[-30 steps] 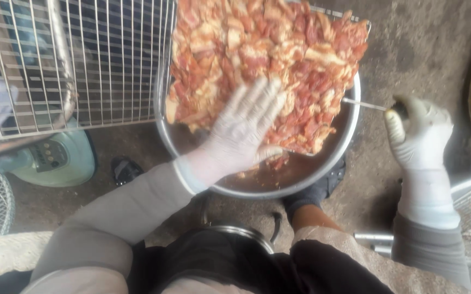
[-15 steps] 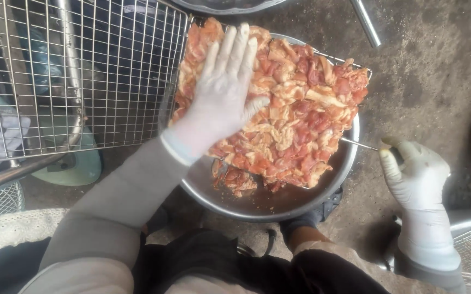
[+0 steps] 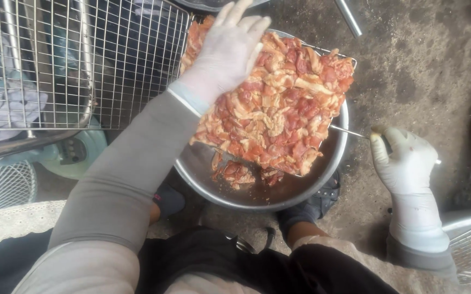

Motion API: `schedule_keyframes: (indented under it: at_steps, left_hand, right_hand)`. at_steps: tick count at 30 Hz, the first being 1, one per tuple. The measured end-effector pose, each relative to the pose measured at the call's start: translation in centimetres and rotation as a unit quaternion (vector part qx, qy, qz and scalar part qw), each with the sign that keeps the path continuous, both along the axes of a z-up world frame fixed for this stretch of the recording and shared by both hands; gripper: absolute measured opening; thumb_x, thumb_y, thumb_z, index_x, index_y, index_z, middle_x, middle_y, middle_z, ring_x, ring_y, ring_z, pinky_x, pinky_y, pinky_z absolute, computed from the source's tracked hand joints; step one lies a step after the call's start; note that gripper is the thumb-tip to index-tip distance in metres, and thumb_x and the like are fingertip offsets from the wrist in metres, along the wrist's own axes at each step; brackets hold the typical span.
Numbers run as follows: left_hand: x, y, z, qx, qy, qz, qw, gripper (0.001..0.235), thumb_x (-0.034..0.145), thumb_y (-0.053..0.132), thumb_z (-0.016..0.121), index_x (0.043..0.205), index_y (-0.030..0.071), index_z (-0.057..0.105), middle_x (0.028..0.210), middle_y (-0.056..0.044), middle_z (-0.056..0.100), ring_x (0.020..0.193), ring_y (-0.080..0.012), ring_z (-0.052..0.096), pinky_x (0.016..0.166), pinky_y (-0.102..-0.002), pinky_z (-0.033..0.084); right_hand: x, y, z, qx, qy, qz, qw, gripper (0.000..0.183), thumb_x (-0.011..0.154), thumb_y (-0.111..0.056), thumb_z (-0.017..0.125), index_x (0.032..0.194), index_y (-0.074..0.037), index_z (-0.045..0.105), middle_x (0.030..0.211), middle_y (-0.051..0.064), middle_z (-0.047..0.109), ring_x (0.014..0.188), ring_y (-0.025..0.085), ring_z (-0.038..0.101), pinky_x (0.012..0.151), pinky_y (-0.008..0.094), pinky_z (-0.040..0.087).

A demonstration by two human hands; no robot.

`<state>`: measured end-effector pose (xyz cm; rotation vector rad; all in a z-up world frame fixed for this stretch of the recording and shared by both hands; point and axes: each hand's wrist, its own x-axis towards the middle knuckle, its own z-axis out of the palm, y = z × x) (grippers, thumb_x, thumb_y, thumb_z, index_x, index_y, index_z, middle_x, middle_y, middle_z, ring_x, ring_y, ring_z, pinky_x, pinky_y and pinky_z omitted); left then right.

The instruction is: The person sits on the ground and presses marinated meat pieces from a large metal basin onto a square wire mesh grill basket, spreading the meat evenly across the mesh. They then place a second wire grid over the meat, align it, and secure the grids together with a long metal skewer rod, setting the filled basket aside.

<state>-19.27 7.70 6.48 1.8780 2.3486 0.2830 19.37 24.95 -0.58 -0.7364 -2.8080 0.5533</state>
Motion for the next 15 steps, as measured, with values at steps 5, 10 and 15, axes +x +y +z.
schedule_keyframes:
  at_steps: [5,10,15]
  left_hand:
    - [1.0,-1.0,1.8,-0.083,0.016,0.074,0.994,0.043,0.106,0.023,0.06,0.143,0.002,0.055,0.14,-0.015,0.058,0.151,-0.0358,0.033,0.129,-0.053,0.021]
    - [1.9,-2.8,-0.5,-0.053,-0.014,0.058,0.997,0.051,0.108,0.024,0.053,0.154,0.002,0.045,0.157,-0.018,0.046,0.153,-0.0372,0.03,0.128,-0.05,0.02]
    - [2.4,-2.6,0.2,-0.092,0.013,0.057,0.994,0.058,0.112,0.029,0.047,0.16,0.0,0.031,0.164,-0.02,0.032,0.151,-0.0368,0.028,0.124,-0.05,0.019]
  right_hand:
    - [-0.6,-0.1,0.5,-0.005,0.005,-0.008,1.0,0.031,0.114,-0.041,0.065,0.107,-0.015,0.079,0.081,0.003,0.072,0.067,0.017,0.067,0.066,0.031,0.051]
    - [-0.3,0.0,0.0,0.006,0.019,-0.006,1.0,0.031,0.114,-0.042,0.065,0.107,-0.014,0.078,0.083,0.004,0.072,0.07,0.018,0.068,0.069,0.032,0.052]
    - [-0.7,0.0,0.4,0.006,0.017,-0.012,1.0,0.029,0.112,-0.04,0.067,0.107,-0.014,0.078,0.081,0.003,0.071,0.069,0.02,0.067,0.069,0.034,0.052]
